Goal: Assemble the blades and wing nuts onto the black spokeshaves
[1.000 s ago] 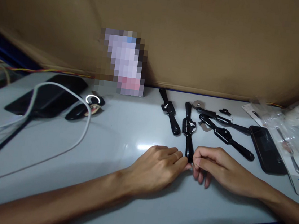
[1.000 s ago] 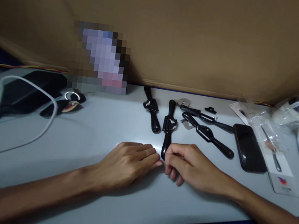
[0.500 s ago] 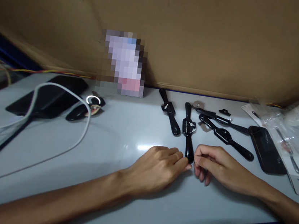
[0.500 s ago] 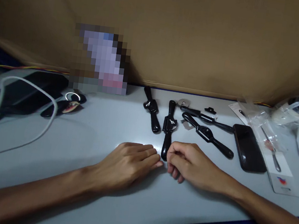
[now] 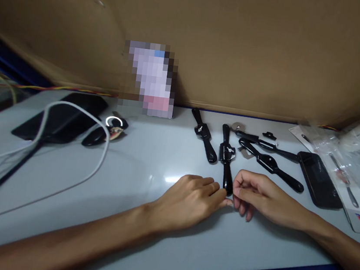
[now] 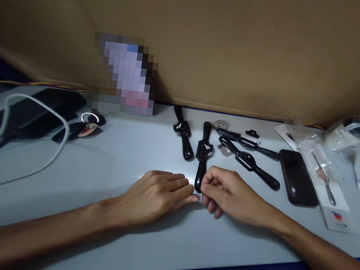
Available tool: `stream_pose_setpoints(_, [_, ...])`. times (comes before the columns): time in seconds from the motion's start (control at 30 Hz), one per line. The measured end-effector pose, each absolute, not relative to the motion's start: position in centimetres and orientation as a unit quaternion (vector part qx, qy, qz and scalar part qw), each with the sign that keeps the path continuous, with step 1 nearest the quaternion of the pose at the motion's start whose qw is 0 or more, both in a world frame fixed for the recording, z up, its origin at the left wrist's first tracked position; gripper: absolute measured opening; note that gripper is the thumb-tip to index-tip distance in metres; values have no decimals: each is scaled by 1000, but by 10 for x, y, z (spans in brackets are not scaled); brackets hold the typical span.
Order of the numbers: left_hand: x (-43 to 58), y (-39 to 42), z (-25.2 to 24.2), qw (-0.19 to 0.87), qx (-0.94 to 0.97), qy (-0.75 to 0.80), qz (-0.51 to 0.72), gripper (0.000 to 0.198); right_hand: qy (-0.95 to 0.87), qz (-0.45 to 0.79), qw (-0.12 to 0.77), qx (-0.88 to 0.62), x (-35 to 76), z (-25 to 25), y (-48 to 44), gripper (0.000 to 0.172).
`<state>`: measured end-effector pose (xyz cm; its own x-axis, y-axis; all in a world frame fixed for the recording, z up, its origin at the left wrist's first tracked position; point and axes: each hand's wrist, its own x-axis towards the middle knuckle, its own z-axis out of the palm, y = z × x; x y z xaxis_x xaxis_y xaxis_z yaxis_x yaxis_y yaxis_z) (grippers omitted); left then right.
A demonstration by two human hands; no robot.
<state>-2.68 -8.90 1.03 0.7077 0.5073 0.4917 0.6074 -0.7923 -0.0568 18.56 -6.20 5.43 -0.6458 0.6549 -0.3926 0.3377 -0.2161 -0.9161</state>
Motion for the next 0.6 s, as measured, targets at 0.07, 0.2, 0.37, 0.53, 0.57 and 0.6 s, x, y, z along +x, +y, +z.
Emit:
stream_pose_setpoints(0.07, [-26, -89, 10, 108, -918, -304, -233, 59, -617, 665, 125, -402, 185, 54, -62, 17])
stream_pose_setpoints(0.2, [-26, -89, 10, 105, -916, -310, -230, 61, -618, 656, 141, -409, 184, 55, -62, 30])
stream_pose_setpoints(0.37, [-27, -91, 10, 63, -924, -324, -195, 61, -616, 624, 241, -415, 186, 59, -59, 25])
stream_pose_setpoints(0.53, [-27, -91, 12, 1, -926, -344, -158, 57, -619, 620, 235, -420, 188, 58, -54, 18])
stream_pose_setpoints(0.57, [-27, -91, 12, -1, -925, -345, -158, 57, -622, 621, 228, -420, 188, 58, -54, 18])
stream_pose_setpoints(0.6, [-27, -90, 12, -1, -926, -344, -159, 57, -624, 620, 224, -420, 188, 57, -54, 19])
